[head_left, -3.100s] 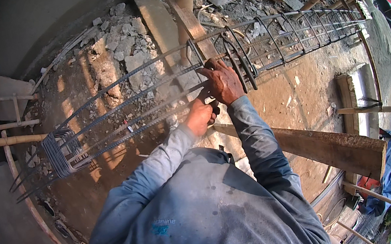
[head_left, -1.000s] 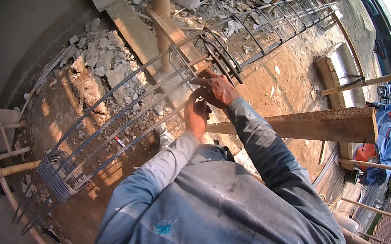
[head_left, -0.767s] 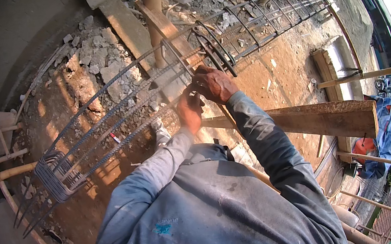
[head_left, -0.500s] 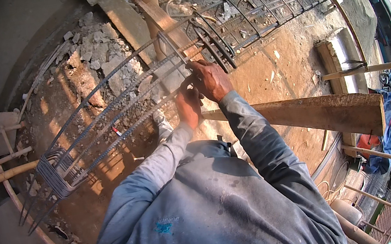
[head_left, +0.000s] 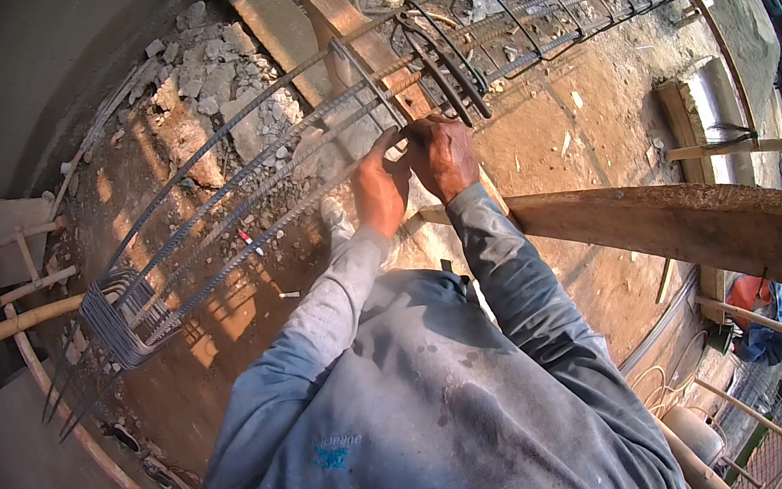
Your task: The person assembles a rebar cage by positioning a preformed rebar cage on a wooden support, then using pliers to twist wire ties around the intersections of the longitudinal and transverse bars. The person repeatedly picks up wire ties, wraps them around the bars, and twists them tight to secure the cage structure.
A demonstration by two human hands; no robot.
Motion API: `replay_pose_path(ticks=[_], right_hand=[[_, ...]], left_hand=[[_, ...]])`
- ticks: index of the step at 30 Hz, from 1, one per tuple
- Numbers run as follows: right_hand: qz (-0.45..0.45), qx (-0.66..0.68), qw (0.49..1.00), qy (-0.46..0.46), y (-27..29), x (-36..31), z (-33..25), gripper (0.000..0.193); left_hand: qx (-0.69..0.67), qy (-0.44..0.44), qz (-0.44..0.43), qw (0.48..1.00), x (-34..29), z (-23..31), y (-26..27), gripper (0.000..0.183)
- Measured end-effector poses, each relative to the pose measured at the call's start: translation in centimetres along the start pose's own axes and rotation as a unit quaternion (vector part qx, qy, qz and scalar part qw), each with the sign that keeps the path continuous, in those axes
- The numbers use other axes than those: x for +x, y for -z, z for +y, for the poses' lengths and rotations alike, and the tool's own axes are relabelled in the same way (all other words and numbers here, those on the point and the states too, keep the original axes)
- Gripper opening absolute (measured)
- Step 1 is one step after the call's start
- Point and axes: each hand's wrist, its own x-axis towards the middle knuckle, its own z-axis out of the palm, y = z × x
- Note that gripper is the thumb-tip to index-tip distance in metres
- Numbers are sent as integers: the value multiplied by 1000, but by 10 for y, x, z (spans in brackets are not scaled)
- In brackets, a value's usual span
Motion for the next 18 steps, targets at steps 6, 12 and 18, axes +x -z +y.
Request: replay_pose_path(ticks=[6,12,18], right_hand=[[-2,7,1000,-30,-1,-9,-2,15],[50,-42,997,-34,-7,-23,-4,12],[44,-86,994,-50,-9,-31,-8,16]], left_hand=[[32,114,-9,993,1,22,6,53],[75,64,25,995,-22,18,26,44],[52,124,-112,985,6,21,54,21]])
